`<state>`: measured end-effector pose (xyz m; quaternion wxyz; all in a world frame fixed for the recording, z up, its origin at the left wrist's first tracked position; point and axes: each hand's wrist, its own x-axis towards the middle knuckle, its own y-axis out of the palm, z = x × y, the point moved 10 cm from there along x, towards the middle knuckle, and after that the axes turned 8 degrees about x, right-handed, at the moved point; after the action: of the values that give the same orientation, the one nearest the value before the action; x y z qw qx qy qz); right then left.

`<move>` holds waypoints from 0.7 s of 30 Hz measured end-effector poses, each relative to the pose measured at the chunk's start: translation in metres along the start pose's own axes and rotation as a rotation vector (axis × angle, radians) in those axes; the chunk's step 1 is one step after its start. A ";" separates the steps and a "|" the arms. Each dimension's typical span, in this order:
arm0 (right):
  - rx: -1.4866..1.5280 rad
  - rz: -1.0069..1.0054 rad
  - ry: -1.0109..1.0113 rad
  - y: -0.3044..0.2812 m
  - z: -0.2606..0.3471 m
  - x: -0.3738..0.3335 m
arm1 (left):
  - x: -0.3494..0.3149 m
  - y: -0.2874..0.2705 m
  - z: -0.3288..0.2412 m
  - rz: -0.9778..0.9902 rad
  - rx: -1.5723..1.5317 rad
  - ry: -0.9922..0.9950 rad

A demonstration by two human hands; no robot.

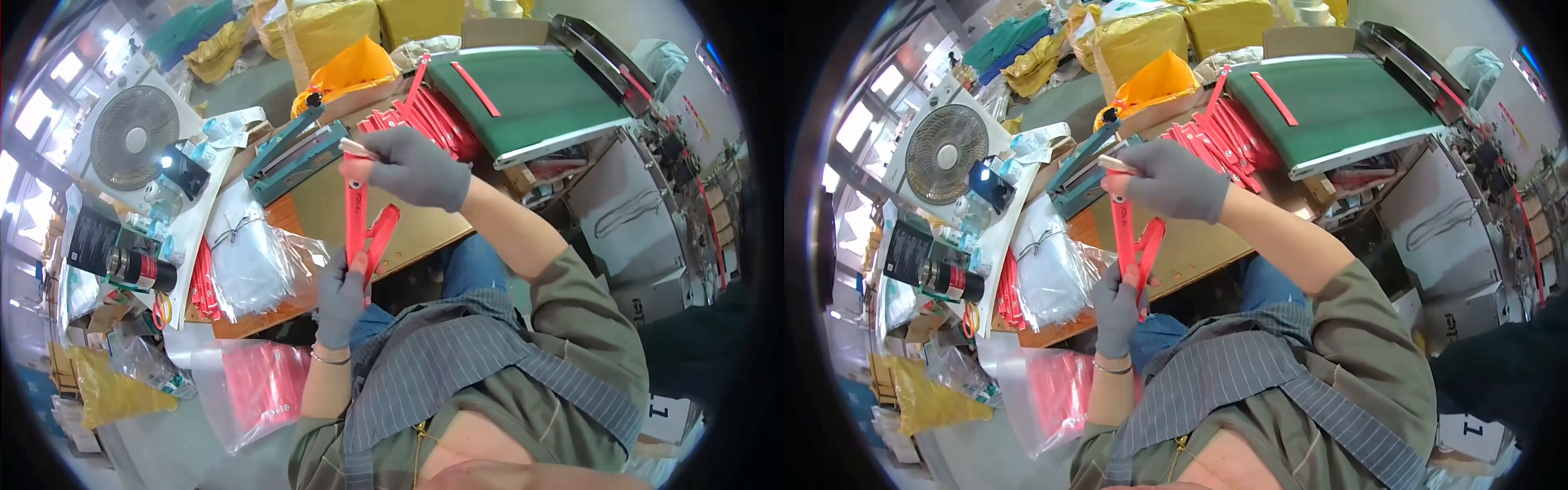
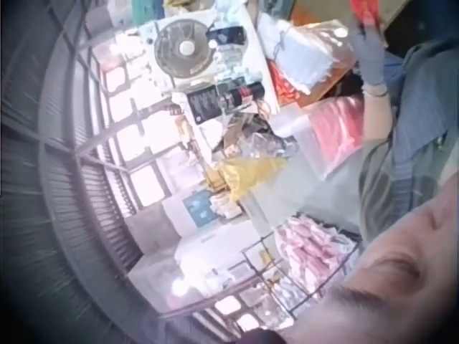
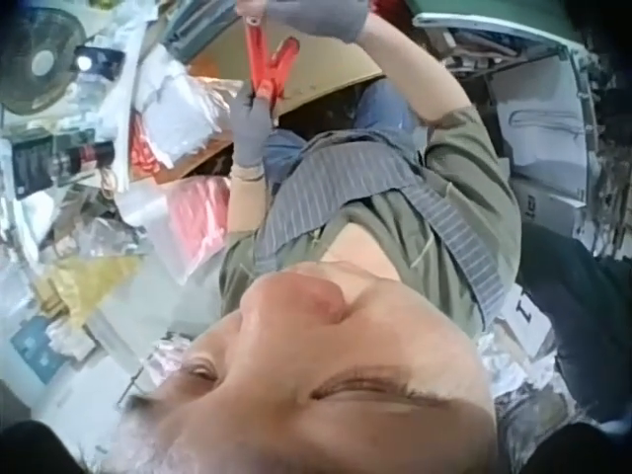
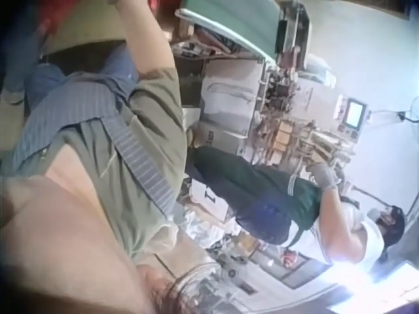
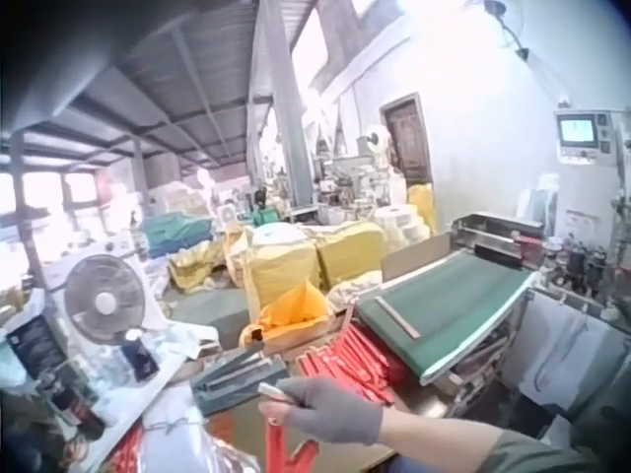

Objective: Packing and sealing pink plastic items into plastic bags at a workstation.

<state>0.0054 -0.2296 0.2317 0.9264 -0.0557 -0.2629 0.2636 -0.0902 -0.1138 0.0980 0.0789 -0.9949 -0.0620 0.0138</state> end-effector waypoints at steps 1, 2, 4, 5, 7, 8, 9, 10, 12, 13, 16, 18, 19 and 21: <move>0.002 -0.012 0.006 -0.001 -0.002 -0.001 | -0.001 -0.005 0.007 -0.079 -0.004 -0.022; -0.159 -0.080 -0.099 -0.009 0.007 -0.002 | -0.001 -0.003 0.010 -0.067 0.002 -0.026; 0.125 -0.112 -0.051 -0.017 -0.010 -0.005 | 0.002 0.016 0.018 0.087 -0.326 -0.090; 0.121 -0.121 -0.051 -0.017 -0.028 -0.013 | 0.003 0.020 0.020 0.096 -0.324 -0.089; 1.326 0.046 0.401 0.030 -0.090 -0.045 | -0.014 0.073 0.007 0.606 -0.935 -0.181; 1.178 0.071 0.348 0.041 -0.087 -0.057 | -0.018 0.083 0.010 0.652 -1.007 -0.246; 1.033 0.095 0.292 0.049 -0.084 -0.064 | -0.020 0.086 0.011 0.660 -1.001 -0.252; 1.035 0.085 0.288 0.043 -0.091 -0.066 | -0.020 0.085 0.015 0.622 -0.987 -0.266; 0.640 0.182 0.525 0.039 -0.128 -0.083 | -0.018 0.088 0.018 0.581 -0.969 -0.287; 0.645 0.179 0.528 0.027 -0.123 -0.080 | -0.007 0.077 0.023 0.420 -0.702 -0.208; 0.775 -0.223 0.571 -0.038 -0.113 -0.069 | 0.008 0.067 0.023 0.205 -0.328 -0.123; 0.195 -0.152 0.205 -0.061 -0.075 -0.049 | 0.014 0.070 0.019 0.155 -0.218 -0.124; 0.293 -0.370 0.059 -0.093 -0.088 -0.044 | 0.015 0.073 0.015 0.160 -0.140 -0.124; 0.479 -0.733 0.083 -0.165 -0.079 -0.048 | 0.017 0.075 0.012 0.198 -0.074 -0.104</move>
<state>0.0874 -0.3933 0.1816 0.9553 0.2470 -0.1593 -0.0315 -0.0649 -0.1838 0.0743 0.0370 -0.9963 0.0322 0.0709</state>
